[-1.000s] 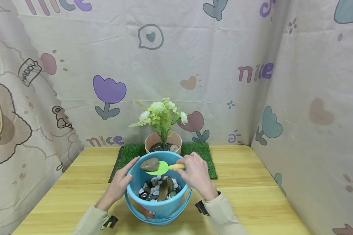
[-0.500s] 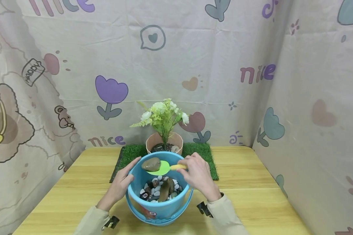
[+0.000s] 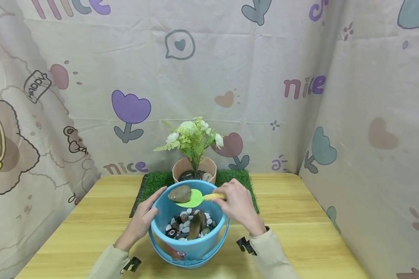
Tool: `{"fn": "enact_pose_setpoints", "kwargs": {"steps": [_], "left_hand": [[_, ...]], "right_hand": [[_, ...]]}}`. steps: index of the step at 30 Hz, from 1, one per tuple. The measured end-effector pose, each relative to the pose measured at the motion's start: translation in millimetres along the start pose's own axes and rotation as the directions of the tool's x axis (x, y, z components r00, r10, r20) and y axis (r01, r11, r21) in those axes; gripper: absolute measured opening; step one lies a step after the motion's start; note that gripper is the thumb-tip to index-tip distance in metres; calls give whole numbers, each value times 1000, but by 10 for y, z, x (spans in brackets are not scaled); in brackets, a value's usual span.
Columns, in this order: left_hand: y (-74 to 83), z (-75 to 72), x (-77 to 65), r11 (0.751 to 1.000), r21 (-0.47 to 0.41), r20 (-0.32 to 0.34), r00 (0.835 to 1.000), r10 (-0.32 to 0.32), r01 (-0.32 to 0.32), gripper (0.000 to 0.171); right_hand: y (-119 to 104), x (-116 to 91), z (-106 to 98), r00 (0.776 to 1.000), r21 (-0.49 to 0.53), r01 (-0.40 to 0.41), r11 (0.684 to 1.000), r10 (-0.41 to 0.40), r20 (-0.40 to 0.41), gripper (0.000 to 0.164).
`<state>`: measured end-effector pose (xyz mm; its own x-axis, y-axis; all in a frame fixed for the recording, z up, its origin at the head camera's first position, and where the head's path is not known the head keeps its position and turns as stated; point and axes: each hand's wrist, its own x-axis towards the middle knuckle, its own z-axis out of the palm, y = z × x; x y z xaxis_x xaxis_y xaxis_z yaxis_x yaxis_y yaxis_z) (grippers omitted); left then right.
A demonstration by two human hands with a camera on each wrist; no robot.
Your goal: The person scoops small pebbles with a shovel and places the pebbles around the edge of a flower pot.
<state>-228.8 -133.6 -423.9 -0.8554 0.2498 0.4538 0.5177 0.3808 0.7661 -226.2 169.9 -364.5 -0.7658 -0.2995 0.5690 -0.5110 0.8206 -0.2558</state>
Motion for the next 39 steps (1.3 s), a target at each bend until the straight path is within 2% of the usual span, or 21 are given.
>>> {"fn": "enact_pose_setpoints", "kwargs": {"steps": [11,19,25,32,39], "left_hand": [[-26,8,-6,1000,11,-6,1000,2,-2,63],[-18,18,-6,1000,6,-10,1000,-2,2,63],[0,14,-10,1000,-4,-11,1000,-23,23,63],[-20,23,-10,1000,7,-21,1000,-12,12,62],[-11,30,-11,1000,7,-24,1000,-13,13,63]], "right_hand": [[104,147,-213,1000,3,18,1000,-18,-15,20],[208,278,-243,999,-1,0,1000,0,-34,20],[313,397,-162,998,-8,-50,999,50,-28,22],[437,543,15,991,-38,-132,991,132,15,21],[508,658,191,991,-66,-124,990,126,42,21]]}}
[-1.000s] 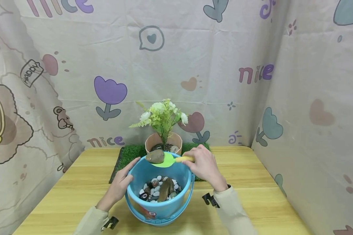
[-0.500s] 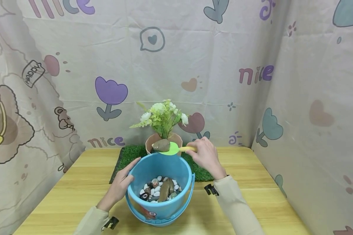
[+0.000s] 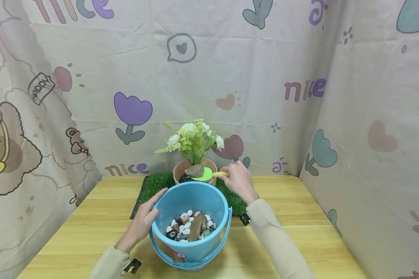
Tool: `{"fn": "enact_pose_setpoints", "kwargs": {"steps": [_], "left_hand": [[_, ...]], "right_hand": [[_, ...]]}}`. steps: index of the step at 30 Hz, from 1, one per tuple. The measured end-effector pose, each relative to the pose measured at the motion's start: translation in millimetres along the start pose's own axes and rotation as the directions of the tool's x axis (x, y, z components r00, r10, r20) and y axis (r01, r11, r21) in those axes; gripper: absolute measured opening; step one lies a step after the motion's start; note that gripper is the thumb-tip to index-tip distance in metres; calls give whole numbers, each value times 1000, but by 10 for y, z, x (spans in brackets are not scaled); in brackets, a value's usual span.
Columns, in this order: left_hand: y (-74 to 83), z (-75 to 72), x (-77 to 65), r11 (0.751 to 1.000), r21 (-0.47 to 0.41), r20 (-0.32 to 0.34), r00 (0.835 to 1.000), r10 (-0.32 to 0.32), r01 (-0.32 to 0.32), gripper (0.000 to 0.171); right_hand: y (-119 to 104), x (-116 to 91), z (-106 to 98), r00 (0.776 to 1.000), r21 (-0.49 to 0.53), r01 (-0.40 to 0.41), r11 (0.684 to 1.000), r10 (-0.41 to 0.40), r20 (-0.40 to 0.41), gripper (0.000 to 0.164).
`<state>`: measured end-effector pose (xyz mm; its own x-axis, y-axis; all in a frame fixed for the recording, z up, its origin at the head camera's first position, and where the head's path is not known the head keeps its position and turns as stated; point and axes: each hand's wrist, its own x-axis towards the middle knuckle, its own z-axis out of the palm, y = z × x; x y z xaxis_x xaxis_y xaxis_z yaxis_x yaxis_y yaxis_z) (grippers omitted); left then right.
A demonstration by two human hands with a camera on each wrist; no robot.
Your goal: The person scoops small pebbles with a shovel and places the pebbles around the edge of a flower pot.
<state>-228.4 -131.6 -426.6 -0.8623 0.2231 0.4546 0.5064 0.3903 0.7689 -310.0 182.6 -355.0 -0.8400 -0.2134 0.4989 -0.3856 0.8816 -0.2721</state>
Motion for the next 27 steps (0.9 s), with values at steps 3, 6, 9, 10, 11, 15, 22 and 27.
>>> {"fn": "enact_pose_setpoints", "kwargs": {"steps": [3,6,9,10,11,15,22,27], "left_hand": [[2,1,6,1000,-3,1,1000,7,-7,63],[2,1,6,1000,-3,1,1000,15,-15,63],[2,0,1,1000,-7,4,1000,11,-11,63],[3,-1,-3,1000,-8,5,1000,10,-10,62],[6,-3,-6,1000,-11,4,1000,9,-9,63],[8,-5,-15,1000,-13,5,1000,6,-6,62],[-3,5,-4,1000,-17,-4,1000,-2,2,64],[-8,8,-5,1000,-23,-15,1000,-8,8,64]], "right_hand": [[-1,47,40,1000,-15,19,1000,-18,22,19],[13,97,70,998,-24,33,999,-31,63,18],[43,157,81,992,-27,78,997,-75,97,19],[56,180,81,990,-26,101,995,-98,106,20],[67,201,80,987,-25,121,992,-117,115,21],[87,257,66,975,-35,187,982,-182,125,23],[49,267,38,962,-101,273,957,-270,45,22],[-9,239,34,976,-106,218,970,-214,46,21]]}}
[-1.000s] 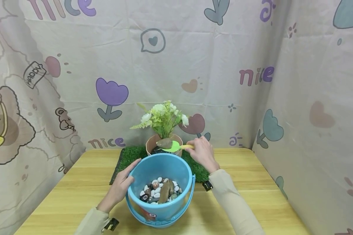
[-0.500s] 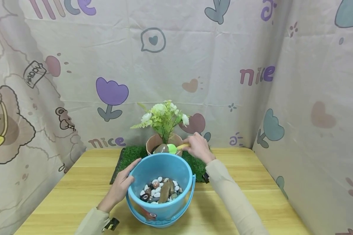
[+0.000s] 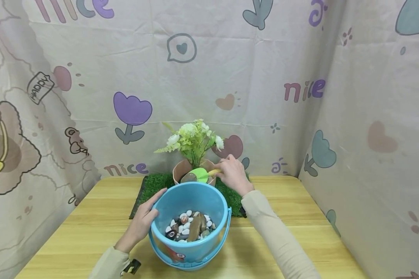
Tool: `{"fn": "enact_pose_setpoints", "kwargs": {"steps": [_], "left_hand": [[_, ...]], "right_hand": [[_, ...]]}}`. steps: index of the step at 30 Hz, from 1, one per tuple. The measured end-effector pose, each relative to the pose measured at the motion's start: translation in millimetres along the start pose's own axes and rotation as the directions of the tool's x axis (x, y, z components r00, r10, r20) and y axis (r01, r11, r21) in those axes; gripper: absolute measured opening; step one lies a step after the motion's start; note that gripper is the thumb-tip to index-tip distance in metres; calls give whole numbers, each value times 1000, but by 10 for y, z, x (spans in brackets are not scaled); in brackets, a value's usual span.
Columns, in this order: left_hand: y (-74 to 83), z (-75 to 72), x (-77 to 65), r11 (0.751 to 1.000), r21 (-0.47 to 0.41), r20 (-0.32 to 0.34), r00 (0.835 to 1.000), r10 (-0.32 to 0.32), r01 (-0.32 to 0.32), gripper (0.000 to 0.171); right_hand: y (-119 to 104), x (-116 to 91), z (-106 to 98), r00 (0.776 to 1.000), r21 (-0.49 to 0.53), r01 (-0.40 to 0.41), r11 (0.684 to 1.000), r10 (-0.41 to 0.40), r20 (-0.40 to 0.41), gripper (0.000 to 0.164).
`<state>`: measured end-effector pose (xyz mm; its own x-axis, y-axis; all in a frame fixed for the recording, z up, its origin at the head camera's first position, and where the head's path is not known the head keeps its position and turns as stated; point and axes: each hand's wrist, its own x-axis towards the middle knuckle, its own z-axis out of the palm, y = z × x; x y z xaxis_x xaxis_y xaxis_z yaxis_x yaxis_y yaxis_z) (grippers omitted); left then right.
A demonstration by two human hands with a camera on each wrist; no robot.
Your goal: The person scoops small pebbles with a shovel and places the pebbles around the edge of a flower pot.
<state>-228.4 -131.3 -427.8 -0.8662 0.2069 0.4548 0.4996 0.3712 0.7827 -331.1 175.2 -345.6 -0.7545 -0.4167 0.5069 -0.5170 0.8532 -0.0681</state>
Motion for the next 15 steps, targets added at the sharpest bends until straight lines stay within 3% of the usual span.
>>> {"fn": "enact_pose_setpoints", "kwargs": {"steps": [7,15], "left_hand": [[17,-4,2,1000,-2,18,1000,-9,9,64],[-1,4,2,1000,0,4,1000,-2,2,64]], "right_hand": [[-57,19,-31,996,-33,-80,996,81,31,19],[-47,3,-98,996,-56,-66,996,69,50,19]]}}
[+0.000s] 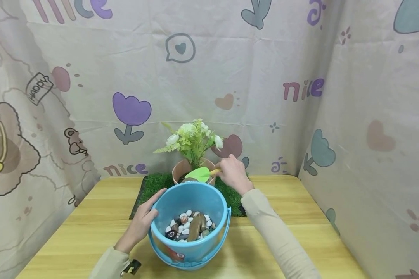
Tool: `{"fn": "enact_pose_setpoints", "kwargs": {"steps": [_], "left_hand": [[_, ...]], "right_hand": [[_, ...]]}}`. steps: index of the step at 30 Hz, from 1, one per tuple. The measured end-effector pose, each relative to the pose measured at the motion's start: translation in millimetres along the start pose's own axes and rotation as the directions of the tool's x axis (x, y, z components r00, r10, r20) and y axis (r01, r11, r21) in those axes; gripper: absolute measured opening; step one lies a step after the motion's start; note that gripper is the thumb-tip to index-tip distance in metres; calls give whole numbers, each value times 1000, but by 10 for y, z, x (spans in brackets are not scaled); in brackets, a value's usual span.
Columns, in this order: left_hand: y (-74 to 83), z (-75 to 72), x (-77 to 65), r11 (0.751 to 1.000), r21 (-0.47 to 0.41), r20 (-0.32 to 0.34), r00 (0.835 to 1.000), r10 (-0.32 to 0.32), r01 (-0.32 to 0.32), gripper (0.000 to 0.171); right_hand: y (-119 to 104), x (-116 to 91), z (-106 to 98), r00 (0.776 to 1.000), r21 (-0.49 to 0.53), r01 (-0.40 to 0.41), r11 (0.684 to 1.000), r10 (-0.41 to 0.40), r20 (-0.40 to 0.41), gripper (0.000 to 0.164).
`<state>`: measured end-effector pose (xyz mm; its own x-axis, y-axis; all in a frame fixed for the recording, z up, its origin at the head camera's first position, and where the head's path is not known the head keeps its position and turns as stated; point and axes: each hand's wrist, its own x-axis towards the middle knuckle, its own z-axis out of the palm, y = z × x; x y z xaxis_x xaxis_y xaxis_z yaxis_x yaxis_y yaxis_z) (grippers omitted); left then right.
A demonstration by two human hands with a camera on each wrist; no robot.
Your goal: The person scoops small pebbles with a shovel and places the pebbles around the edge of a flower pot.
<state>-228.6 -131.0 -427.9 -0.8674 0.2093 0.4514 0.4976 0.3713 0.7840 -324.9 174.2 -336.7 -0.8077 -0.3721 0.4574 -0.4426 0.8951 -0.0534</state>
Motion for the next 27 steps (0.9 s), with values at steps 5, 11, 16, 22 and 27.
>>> {"fn": "enact_pose_setpoints", "kwargs": {"steps": [5,11,16,22,27], "left_hand": [[-6,4,-6,1000,2,3,1000,3,-3,64],[15,-2,-5,1000,-8,4,1000,0,0,63],[13,5,-10,1000,-19,13,1000,-2,2,64],[11,8,-5,1000,-14,5,1000,11,-11,64],[13,-2,-3,1000,-19,-7,1000,3,-3,65]], "right_hand": [[2,-10,13,997,14,-9,1000,10,-79,21],[-77,58,63,968,42,82,996,-70,-239,23],[-123,118,112,939,28,216,976,-199,-281,23],[-129,154,92,878,7,300,954,-273,-393,21],[-129,167,68,868,3,305,953,-276,-411,22]]}}
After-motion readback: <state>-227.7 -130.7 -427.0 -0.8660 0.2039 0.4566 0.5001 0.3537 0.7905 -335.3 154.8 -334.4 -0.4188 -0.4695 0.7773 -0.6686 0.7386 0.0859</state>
